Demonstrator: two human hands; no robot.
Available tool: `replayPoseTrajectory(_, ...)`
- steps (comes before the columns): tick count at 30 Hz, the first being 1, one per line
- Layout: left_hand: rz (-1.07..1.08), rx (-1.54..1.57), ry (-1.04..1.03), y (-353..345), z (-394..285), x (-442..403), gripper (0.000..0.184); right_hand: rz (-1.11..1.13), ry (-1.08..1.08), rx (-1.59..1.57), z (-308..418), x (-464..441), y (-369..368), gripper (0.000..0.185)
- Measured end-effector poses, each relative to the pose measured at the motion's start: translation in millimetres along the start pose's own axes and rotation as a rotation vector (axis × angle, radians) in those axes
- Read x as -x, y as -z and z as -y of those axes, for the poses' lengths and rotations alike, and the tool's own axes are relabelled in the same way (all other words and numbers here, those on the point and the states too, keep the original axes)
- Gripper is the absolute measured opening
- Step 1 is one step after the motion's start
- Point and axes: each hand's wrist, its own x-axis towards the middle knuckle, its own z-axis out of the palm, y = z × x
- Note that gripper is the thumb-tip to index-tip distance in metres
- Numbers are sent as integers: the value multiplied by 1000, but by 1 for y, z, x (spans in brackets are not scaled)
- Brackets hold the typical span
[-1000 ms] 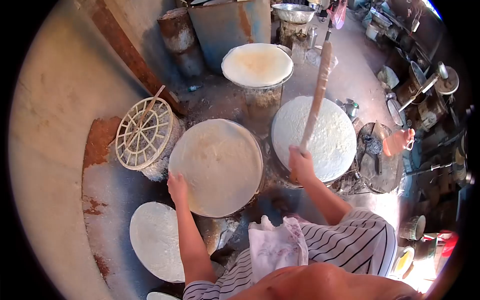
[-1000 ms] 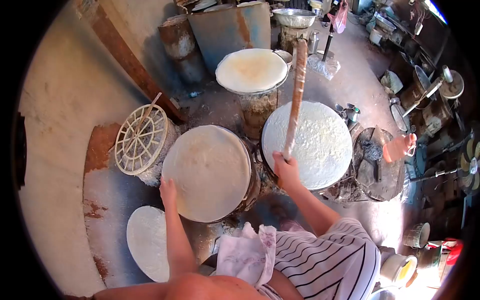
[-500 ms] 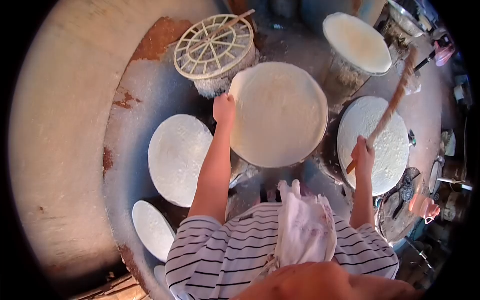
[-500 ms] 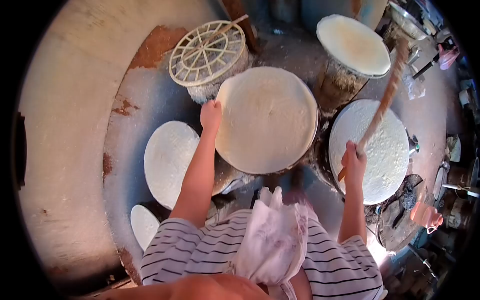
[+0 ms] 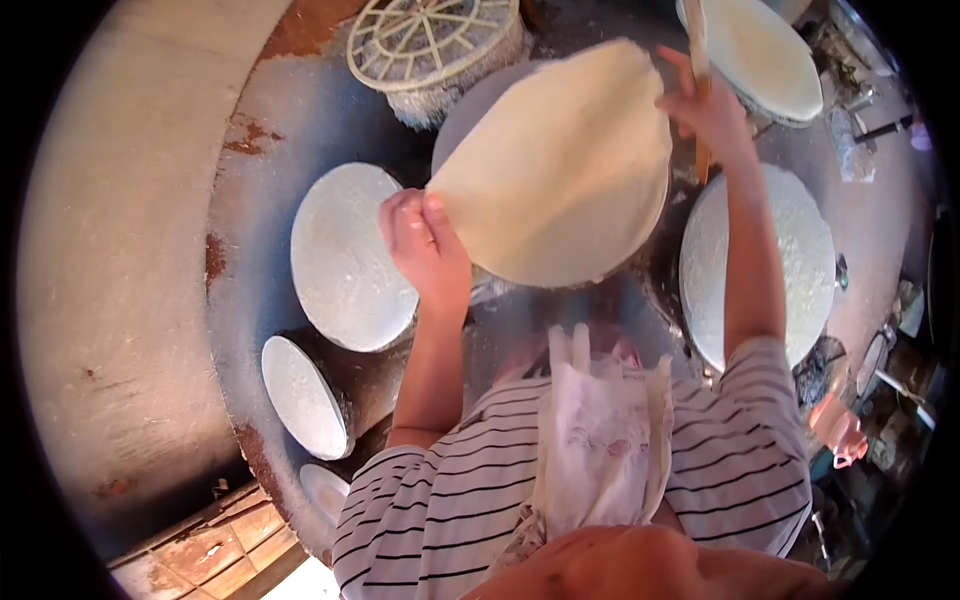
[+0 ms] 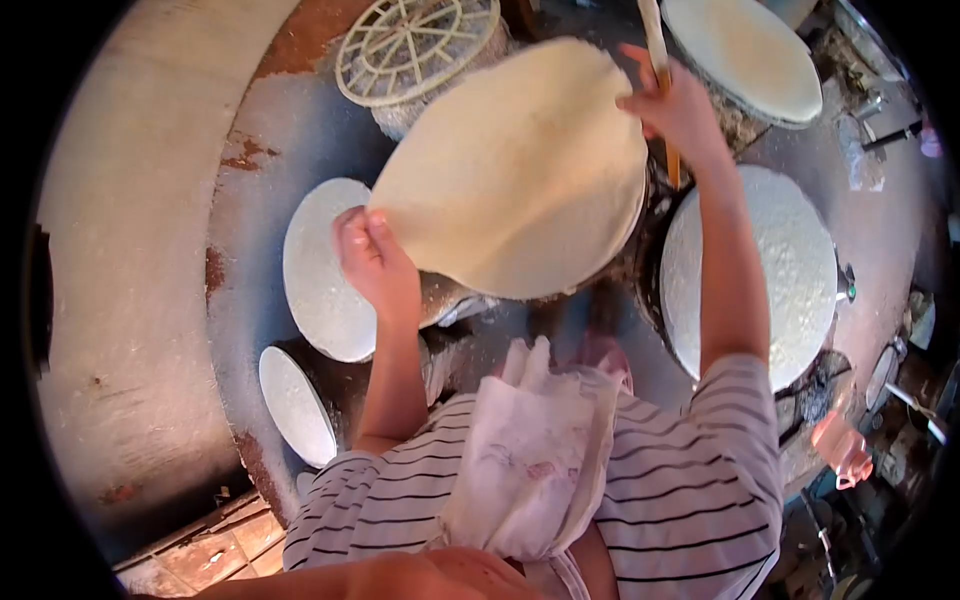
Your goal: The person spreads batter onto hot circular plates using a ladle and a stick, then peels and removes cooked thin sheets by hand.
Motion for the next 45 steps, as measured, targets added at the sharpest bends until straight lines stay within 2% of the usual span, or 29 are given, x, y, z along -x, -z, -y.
replayPoseTrajectory(1, 3, -14, 19, 10, -4, 6, 14, 40, 18, -127, 3, -2, 1, 26)
replayPoseTrajectory(3, -15, -20, 33, 28, -6, 9, 19, 51, -2, -139, 21, 18, 7, 17)
replayPoseTrajectory(4, -28, 14, 36, 36, -5, 11, 20, 50, -2, -145, 33, 28, 10, 18)
replayPoseTrajectory(6, -33, 91, 27, 52, 1, 7, 22, -35, 95, -226, 56, 59, 17, 32)
replayPoseTrajectory(7, -114, 213, 49, 53, 6, 3, 22, -71, 117, -227, 66, 76, 24, 31)
replayPoseTrajectory(9, -35, 76, -1, 67, -4, -19, 24, -106, 217, -212, 89, 97, 41, 25)
replayPoseTrajectory(10, 1, 3, -36, 74, -10, -36, 25, -76, 144, -178, 90, 102, 49, 23)
replayPoseTrajectory(12, 104, 231, 7, 64, -21, -75, 23, -70, 24, -113, 92, 107, 78, 18)
replayPoseTrajectory(13, 163, 356, 12, 50, -26, -96, 22, 3, -66, 27, 85, 105, 83, 17)
replayPoseTrajectory(14, 276, 394, 72, 32, -26, -112, 21, -68, -100, -72, 76, 108, 73, 18)
replayPoseTrajectory(16, 507, 450, 186, -19, -23, -140, 17, -59, -256, -171, 44, 105, 70, 28)
replayPoseTrajectory(17, 561, 399, 103, -52, -25, -154, 15, -57, -324, -260, 23, 95, 73, 32)
replayPoseTrajectory(19, 626, 269, -36, -118, -41, -181, 11, -178, -276, -399, -10, 52, 99, 32)
replayPoseTrajectory(20, 541, 346, -85, -143, -58, -199, 10, -250, -230, -417, -10, 23, 122, 31)
replayPoseTrajectory(22, 382, 468, -201, -181, -113, -236, 9, -519, -59, 43, 22, -16, 189, 24)
replayPoseTrajectory(24, 387, 646, -411, -209, -154, -260, 8, -517, -28, 202, 36, -25, 258, 11)
replayPoseTrajectory(25, 384, 743, -477, -221, -166, -257, 8, -454, 61, -11, 23, -21, 278, 5)
replayPoseTrajectory(26, 323, 645, -619, -243, -167, -250, 8, -389, 164, -205, 15, -20, 305, 3)
replayPoseTrajectory(27, 348, 592, -704, -282, -157, -240, 6, -432, 13, -231, -20, -29, 325, 14)
replayPoseTrajectory(28, 258, 516, -807, -318, -149, -223, 8, -429, 40, -280, -68, -36, 336, 10)
replayPoseTrajectory(30, 263, 423, -721, -377, -145, -184, 4, -553, -98, -154, -101, -50, 321, 15)
replayPoseTrajectory(31, 368, 344, -614, -411, -138, -165, 3, -688, -257, 26, -100, -52, 299, 18)
replayPoseTrajectory(32, 351, 297, -603, -446, -129, -147, 3, -731, -222, -41, -165, -69, 304, 14)
replayPoseTrajectory(34, 440, 189, -600, -490, -113, -121, 3, -739, -219, -91, -229, -82, 299, 14)
replayPoseTrajectory(35, 458, 215, -520, -503, -109, -112, 2, -726, -219, -122, -255, -90, 298, 13)
replayPoseTrajectory(37, 549, 243, -399, -504, -103, -92, 6, -702, -247, -187, -287, -86, 289, 12)
replayPoseTrajectory(39, 655, 286, -359, -495, -106, -94, 6, -704, -274, -101, -272, -75, 281, 10)
replayPoseTrajectory(41, 694, 304, -449, -501, -95, -96, 17, -749, -285, -49, -255, -72, 286, 11)
replayPoseTrajectory(45, 762, 266, -408, -457, -91, -115, 27, -773, -344, -47, -255, -75, 281, 16)
